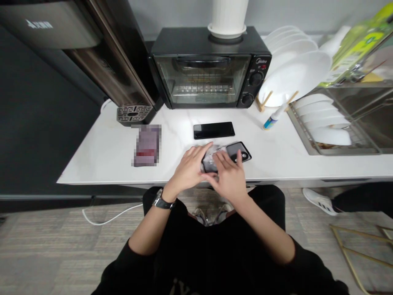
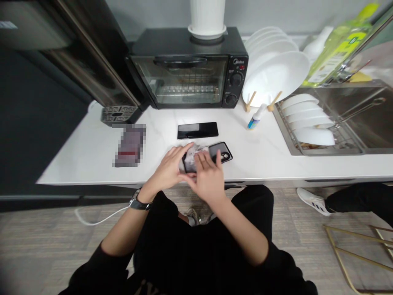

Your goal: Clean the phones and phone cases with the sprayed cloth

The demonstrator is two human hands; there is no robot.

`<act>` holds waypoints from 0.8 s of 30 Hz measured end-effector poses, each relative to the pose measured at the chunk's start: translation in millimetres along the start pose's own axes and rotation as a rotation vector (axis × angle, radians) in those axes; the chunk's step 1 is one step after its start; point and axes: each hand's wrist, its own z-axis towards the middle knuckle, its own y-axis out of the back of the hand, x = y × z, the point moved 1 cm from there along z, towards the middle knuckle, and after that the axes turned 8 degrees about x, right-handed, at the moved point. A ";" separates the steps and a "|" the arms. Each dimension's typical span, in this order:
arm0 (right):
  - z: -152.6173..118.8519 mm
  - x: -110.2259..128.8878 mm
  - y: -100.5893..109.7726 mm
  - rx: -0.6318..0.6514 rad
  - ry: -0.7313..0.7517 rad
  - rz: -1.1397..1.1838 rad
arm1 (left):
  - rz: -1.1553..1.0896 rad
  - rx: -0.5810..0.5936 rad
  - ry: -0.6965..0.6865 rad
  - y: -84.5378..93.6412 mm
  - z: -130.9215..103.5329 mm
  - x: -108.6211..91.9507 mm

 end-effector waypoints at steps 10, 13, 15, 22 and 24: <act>-22.3 -56.7 34.9 -0.025 -0.109 -0.067 | -0.039 -0.022 0.025 0.5 0.8 -3.7; -10.4 -42.0 21.3 -0.052 -0.124 -0.080 | -0.040 -0.004 0.018 0.6 1.1 -1.3; -3.4 -14.3 5.6 -0.015 -0.042 -0.023 | -0.051 0.015 0.008 1.8 0.8 1.1; -21.3 -18.5 16.1 0.085 0.113 0.097 | -0.074 0.010 0.032 3.5 0.2 1.6; -26.4 -47.8 30.3 0.040 0.025 0.006 | -0.061 -0.006 0.041 1.8 1.1 0.1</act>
